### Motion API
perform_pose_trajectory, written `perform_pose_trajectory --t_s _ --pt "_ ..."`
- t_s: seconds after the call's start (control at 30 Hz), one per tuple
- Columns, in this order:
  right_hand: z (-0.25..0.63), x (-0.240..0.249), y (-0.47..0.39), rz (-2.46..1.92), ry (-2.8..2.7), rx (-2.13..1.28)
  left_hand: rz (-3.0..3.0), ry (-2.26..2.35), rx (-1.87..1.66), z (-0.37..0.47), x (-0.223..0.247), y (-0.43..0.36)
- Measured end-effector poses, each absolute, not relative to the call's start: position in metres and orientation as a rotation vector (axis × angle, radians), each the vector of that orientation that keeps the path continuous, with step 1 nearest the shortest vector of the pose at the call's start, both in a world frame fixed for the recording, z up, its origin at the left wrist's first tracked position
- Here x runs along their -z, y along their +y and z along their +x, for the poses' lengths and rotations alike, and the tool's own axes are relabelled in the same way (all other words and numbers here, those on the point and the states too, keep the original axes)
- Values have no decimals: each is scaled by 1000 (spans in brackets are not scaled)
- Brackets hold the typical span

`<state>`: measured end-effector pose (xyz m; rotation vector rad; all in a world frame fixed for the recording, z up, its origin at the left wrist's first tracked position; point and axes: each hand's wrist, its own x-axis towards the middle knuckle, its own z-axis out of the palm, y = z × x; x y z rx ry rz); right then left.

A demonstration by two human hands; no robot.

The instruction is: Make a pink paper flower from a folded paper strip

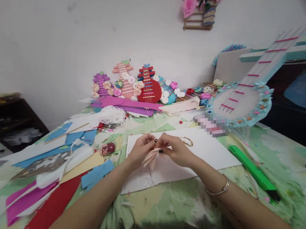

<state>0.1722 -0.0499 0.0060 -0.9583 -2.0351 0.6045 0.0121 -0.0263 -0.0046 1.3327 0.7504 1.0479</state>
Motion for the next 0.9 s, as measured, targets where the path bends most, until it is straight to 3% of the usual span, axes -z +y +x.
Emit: perform_pose_trajectory --t_s 0.23,0.47,0.9 --pt "174 -6 -50 -984 -1965 -484 1121 597 -830 7 6 -23" --pt "173 -6 -50 -952 -2014 -331 1253 609 -975 8 11 -20" --pt "170 -3 -50 -945 -2073 -359 1469 906 -995 11 0 -27"
